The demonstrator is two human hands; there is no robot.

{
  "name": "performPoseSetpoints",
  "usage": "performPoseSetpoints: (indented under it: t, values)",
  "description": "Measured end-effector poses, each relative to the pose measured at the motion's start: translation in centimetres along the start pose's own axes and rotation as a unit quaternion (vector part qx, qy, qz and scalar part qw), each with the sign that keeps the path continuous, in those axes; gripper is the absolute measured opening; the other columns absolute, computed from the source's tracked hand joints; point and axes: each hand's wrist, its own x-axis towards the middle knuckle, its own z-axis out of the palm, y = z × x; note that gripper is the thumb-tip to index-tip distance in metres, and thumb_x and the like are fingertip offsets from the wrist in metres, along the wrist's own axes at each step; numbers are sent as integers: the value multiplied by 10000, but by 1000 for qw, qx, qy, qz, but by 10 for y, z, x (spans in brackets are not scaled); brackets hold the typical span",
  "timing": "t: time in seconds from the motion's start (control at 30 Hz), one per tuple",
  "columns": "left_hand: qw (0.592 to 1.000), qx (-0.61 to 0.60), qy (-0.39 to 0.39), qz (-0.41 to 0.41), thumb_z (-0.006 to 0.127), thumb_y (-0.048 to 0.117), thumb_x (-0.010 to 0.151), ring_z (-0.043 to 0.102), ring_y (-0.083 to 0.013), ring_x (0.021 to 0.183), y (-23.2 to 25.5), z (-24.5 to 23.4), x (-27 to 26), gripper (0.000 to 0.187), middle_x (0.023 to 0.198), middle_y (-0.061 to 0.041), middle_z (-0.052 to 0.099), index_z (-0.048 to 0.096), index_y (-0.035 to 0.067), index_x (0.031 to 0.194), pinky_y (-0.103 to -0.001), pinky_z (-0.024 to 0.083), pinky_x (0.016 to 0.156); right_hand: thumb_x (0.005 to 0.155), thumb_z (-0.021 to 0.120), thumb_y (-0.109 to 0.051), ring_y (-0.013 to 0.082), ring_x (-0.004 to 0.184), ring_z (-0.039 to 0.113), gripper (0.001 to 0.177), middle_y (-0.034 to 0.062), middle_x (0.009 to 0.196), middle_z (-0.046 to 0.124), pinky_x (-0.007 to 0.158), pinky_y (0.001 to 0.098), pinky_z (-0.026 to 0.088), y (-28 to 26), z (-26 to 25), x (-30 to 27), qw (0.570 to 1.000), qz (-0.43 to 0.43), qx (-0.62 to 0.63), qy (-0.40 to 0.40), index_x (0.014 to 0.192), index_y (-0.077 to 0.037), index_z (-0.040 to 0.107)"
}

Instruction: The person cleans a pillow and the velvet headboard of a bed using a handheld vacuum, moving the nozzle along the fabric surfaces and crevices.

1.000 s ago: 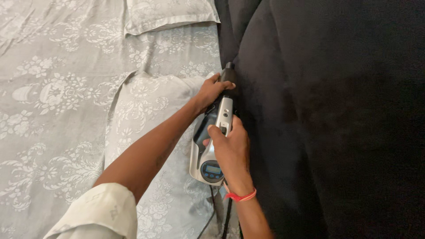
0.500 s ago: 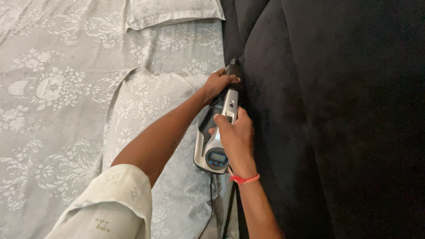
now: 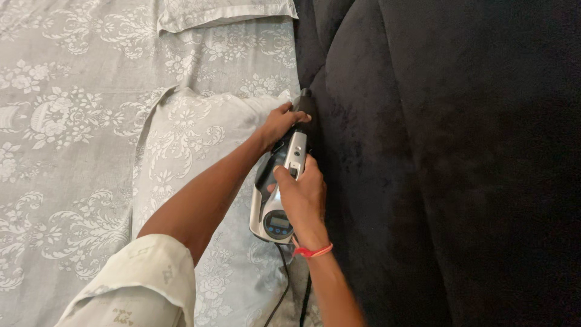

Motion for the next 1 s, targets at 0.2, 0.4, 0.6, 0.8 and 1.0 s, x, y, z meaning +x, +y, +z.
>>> performPoseSetpoints:
  t: [0.2, 0.4, 0.6, 0.8, 1.0]
  values:
    - [999, -18, -26, 34, 753, 346, 714, 708, -271, 999, -17, -3, -13, 922, 1234, -230, 710, 473, -58, 1494, -343, 564, 850, 813, 680, -153, 188, 629, 764, 308, 90, 808, 755, 584, 344, 590, 10, 4, -14, 1000, -11, -18, 4, 1089, -23, 642]
    - [999, -18, -29, 13, 767, 333, 735, 707, -262, 1029, -22, -1, -35, 979, 1259, -213, 672, 343, -67, 1522, -343, 566, 873, 822, 675, -163, 185, 651, 768, 303, 91, 812, 757, 597, 346, 590, 12, 4, -36, 1000, 8, -16, 10, 1086, -23, 629]
    - [999, -3, -31, -14, 756, 337, 714, 718, -277, 984, -18, 6, -63, 975, 1252, -235, 689, 382, -25, 1538, -363, 576, 845, 830, 655, -153, 171, 674, 764, 302, 76, 824, 750, 599, 343, 582, 6, -1, -64, 999, 43, -5, 14, 1107, -35, 626]
    - [998, 45, -29, -40, 750, 321, 728, 733, -280, 984, -16, 16, -89, 971, 1297, -233, 666, 352, 32, 1566, -352, 573, 866, 841, 657, -140, 159, 669, 745, 339, 91, 830, 748, 613, 327, 571, 7, -8, -88, 998, 56, 2, 16, 1159, -25, 628]
    - [998, 7, -40, -48, 746, 316, 737, 735, -277, 976, -19, 26, -123, 966, 1274, -242, 684, 348, 43, 1574, -348, 576, 849, 836, 656, -124, 157, 652, 735, 400, 72, 847, 723, 589, 331, 572, 19, -15, -116, 999, 38, 26, 26, 1219, -24, 595]
